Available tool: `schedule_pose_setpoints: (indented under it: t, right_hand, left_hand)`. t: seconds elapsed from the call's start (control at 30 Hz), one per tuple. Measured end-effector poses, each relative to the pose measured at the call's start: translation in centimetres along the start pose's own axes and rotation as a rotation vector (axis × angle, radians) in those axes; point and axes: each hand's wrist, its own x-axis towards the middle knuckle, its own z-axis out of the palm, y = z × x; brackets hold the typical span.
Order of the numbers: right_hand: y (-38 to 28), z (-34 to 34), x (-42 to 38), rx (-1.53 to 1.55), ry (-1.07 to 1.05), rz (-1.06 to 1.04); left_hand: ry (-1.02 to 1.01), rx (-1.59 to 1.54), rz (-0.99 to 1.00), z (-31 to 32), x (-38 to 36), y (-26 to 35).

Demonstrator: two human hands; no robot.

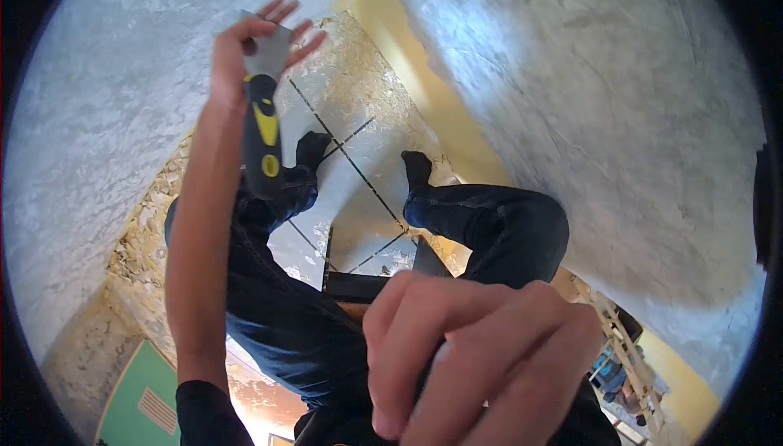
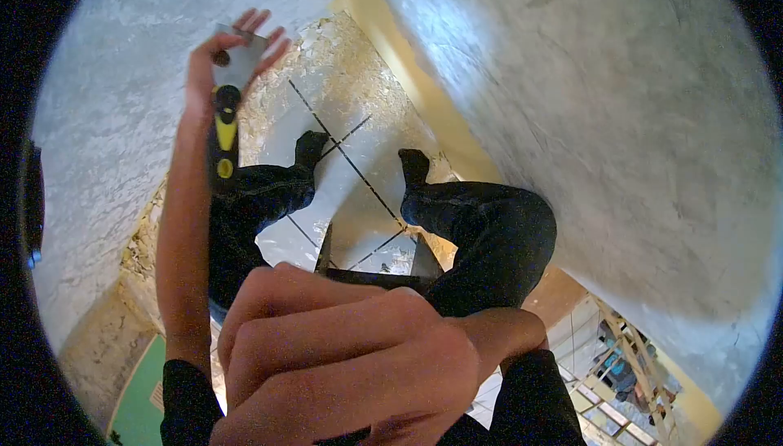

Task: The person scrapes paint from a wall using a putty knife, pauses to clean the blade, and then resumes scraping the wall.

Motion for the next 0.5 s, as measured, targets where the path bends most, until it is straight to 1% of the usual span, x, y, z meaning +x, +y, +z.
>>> schedule_pose_setpoints:
  t: [0.07,0.13,0.2,0.3,0.37,0.4,0.5]
  right_hand:
    - [-0.4,-0.1,-0.8,-0.056,0.037,-0.038]
    - [-1.0,-0.7,-1.3,-0.126,0.054,-0.067]
    - [-1.5,-1.3,-1.6,-0.201,0.061,-0.086]
    - [-0.6,-1.7,-1.5,-0.231,0.065,-0.141]
    - [-0.2,-2.2,-1.6,-0.262,0.070,-0.180]
    - [0.0,-2.4,-1.6,-0.276,0.072,-0.200]
    - [0.9,-3.0,-1.4,-0.307,0.061,-0.261]
  left_hand:
    - [-0.047,0.021,0.042,-0.4,0.6,0.7]
    - [0.003,-0.011,0.055,0.0,0.5,0.5]
    - [0.013,-0.049,0.034,0.5,1.0,-1.0]
    - [0.016,-0.007,0.000,0.6,1.3,-1.0]
    - [-0.033,0.050,0.047,1.2,1.6,-1.1]
    - [0.003,0.025,0.050,1.4,1.6,-1.0]
    - [0.006,0.018,0.054,0.6,2.3,-1.0]
